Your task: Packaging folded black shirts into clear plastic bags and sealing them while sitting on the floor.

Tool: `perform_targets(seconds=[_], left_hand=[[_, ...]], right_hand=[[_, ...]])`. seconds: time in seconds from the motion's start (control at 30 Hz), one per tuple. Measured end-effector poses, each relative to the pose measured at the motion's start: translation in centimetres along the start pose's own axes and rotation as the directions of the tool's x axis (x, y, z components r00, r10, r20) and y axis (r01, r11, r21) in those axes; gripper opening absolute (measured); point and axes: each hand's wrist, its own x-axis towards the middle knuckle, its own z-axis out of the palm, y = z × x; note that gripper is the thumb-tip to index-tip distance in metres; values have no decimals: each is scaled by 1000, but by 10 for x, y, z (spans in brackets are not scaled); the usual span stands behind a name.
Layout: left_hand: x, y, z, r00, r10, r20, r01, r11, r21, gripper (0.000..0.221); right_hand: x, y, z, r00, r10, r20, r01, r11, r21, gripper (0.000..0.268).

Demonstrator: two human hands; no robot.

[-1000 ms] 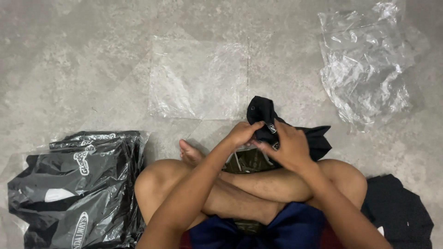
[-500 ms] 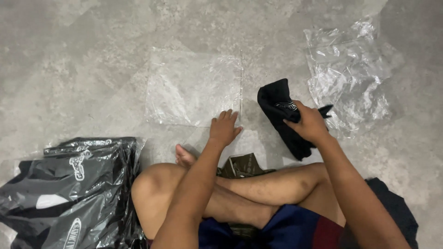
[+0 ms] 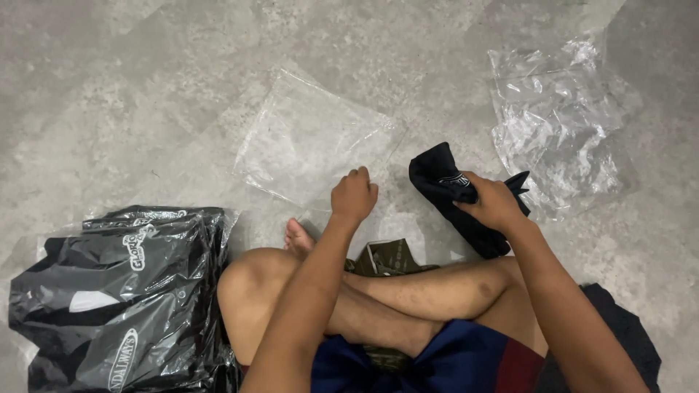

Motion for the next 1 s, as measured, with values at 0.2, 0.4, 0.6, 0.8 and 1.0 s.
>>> perform_targets(seconds=[0.2,0.4,0.6,0.8,1.0], left_hand=[[-20,14,-51,998,-68,17,69,897,-436,13],[-30,22,-61,1000,-9,-12,2,857,-516,10],[-29,23,-63,994,-1,-110,-56,854,-518,10],[-32,32,-64,985,75,-153,-139,873,-468,13],[-30,32,-43,907,235,-349,-343,894,-288,11]], right_hand=[[1,-30,-11,1000,28,7,-29,992,124,56],[14,-56,-8,998,-46,38,40,990,138,54],[29,-69,-5,935,-110,337,167,975,-145,54],[24,-90,-25,953,-86,290,92,996,-7,51],[38,-88,-17,956,-100,276,157,968,-194,58]])
